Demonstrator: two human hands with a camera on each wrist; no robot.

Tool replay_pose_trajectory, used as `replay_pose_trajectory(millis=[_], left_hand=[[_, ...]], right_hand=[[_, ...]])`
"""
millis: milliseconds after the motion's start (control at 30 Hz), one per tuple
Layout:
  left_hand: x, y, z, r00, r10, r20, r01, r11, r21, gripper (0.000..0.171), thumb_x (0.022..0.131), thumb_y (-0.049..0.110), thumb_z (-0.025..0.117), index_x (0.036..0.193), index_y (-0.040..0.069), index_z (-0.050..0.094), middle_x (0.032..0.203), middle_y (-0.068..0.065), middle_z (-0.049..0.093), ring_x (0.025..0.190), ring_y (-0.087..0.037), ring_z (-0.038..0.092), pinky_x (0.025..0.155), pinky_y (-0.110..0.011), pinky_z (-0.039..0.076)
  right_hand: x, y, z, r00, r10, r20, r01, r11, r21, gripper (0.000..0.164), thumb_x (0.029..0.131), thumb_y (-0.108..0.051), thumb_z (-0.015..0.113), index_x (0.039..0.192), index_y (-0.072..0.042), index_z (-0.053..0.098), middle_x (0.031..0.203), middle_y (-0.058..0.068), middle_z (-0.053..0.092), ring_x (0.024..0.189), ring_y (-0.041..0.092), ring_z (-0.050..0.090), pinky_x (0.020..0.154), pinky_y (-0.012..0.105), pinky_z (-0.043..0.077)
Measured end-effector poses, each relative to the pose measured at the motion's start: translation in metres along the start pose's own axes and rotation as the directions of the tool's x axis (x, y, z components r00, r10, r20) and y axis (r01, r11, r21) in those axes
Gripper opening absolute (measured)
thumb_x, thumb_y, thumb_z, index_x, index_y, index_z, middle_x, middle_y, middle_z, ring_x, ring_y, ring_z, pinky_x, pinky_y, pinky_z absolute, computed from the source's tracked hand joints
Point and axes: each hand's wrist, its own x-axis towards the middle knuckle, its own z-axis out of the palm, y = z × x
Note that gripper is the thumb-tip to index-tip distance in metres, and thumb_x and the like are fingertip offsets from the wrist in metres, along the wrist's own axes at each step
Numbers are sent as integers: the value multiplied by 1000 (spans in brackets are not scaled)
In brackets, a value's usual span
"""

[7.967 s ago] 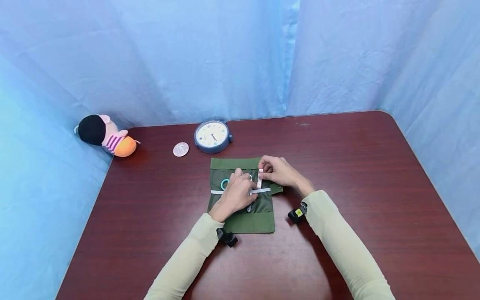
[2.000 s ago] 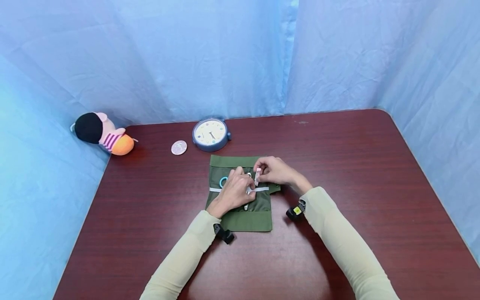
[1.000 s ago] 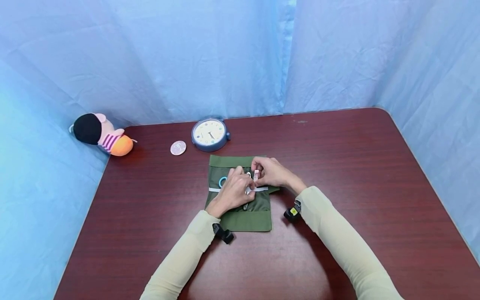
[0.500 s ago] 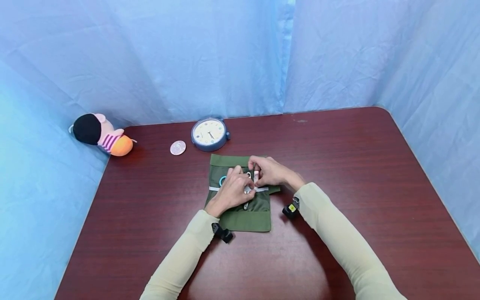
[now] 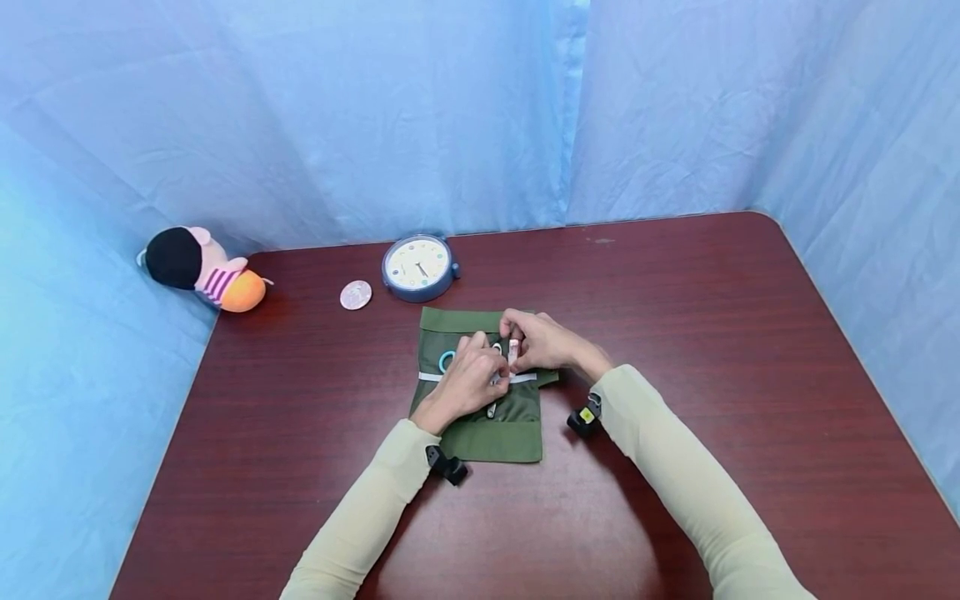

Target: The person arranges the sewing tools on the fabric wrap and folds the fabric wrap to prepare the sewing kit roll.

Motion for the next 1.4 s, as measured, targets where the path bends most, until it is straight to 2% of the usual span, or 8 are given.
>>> replay_pose_trajectory(millis=[167, 367, 533, 967, 1400], left_hand=[[0, 1, -2, 1000, 1, 2, -1, 1000, 29, 11, 85, 21, 73, 75, 23, 77, 71, 8, 66, 81, -17, 44, 79, -33, 34], [0, 2, -4, 999, -20, 47, 18, 999, 42, 8, 86, 29, 75, 89, 25, 81, 75, 7, 68, 84, -17, 46, 81, -34, 36], [0, 2, -4, 998, -20, 56, 20, 1000, 8, 7, 85, 23, 74, 86, 24, 81, 78, 8, 72, 84, -17, 48, 81, -35, 38], [0, 0, -1, 1000, 21, -5, -21, 1000, 5, 15, 85, 15, 70, 72, 21, 74, 71, 9, 69, 79, -16, 47, 77, -33, 36], [-1, -1, 1, 998, 40, -50, -41, 999, -18, 15, 87, 15, 70, 75, 21, 74, 72, 8, 68, 79, -16, 45, 80, -33, 34]], right_hand=[[-1, 2, 0, 1000, 3, -21, -3, 1000, 7, 41, 77, 0, 81, 107, -4, 53, 87, 8, 65, 75, 11, 68, 72, 26, 55], [-2, 2, -2, 998, 22, -56, -22, 1000, -1, 43, 75, -1, 83, 106, -4, 53, 88, 8, 67, 76, 12, 70, 73, 27, 57], [-2, 2, -1, 998, 31, -49, -30, 999, 20, 44, 75, 0, 82, 107, -3, 53, 88, 8, 66, 76, 13, 70, 74, 28, 57], [-2, 4, 1, 998, 32, -55, -29, 998, 53, 43, 76, 0, 82, 108, -2, 53, 88, 9, 66, 77, 14, 72, 74, 29, 56], [0, 3, 0, 1000, -5, 8, 4, 998, 60, 40, 80, 0, 78, 109, -3, 52, 89, 10, 65, 78, 13, 69, 73, 27, 56]])
